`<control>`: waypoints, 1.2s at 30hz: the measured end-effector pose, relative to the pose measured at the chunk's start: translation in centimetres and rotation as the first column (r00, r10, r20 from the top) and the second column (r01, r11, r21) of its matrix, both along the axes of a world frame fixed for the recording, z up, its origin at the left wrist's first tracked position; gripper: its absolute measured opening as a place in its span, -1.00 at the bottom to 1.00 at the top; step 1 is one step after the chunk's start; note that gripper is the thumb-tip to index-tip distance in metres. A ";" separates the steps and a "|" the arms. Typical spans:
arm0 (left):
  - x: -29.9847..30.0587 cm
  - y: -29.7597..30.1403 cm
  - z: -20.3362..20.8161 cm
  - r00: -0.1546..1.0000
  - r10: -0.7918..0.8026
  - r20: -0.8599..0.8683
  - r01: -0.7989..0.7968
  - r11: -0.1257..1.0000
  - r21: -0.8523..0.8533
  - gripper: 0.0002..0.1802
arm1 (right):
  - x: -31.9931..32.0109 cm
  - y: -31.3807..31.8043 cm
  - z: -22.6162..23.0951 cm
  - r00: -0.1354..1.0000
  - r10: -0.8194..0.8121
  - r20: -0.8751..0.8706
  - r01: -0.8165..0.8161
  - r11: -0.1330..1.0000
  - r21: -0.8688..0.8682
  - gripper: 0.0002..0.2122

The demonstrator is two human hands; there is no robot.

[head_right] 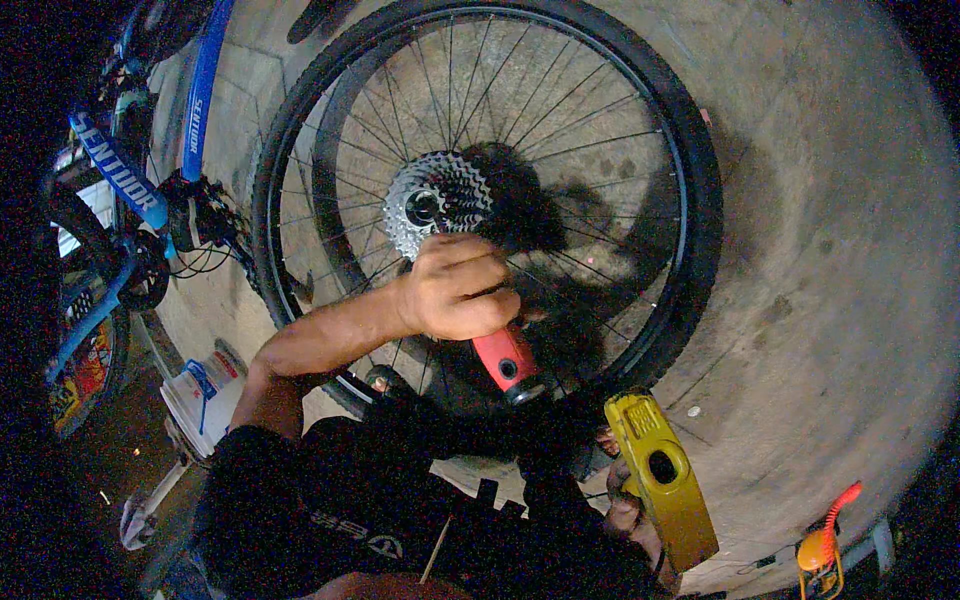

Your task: The person uses a red punch tool and a yellow hammer to tap the bicycle wheel hub and cassette area repeatedly. They rotate the wheel and continue tapping different sections of the hub while seated on the floor.

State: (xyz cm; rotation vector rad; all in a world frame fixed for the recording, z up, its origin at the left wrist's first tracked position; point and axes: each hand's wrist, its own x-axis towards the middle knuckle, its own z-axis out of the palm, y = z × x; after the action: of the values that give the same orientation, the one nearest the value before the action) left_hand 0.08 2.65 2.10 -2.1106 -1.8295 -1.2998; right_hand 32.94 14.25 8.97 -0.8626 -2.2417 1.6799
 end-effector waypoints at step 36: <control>-1.2 -0.8 0.1 0.996 -0.003 0.094 0.004 1.000 -0.012 -0.74 | 4.7 1.1 -1.8 0.763 0.360 0.536 -0.411 0.911 -0.028 -0.64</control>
State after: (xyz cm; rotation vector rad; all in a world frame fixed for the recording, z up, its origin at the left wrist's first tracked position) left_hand -1.15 1.85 2.20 -2.0939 -1.8738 -1.4153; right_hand 37.67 15.40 7.18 -0.9899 -3.0326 1.6134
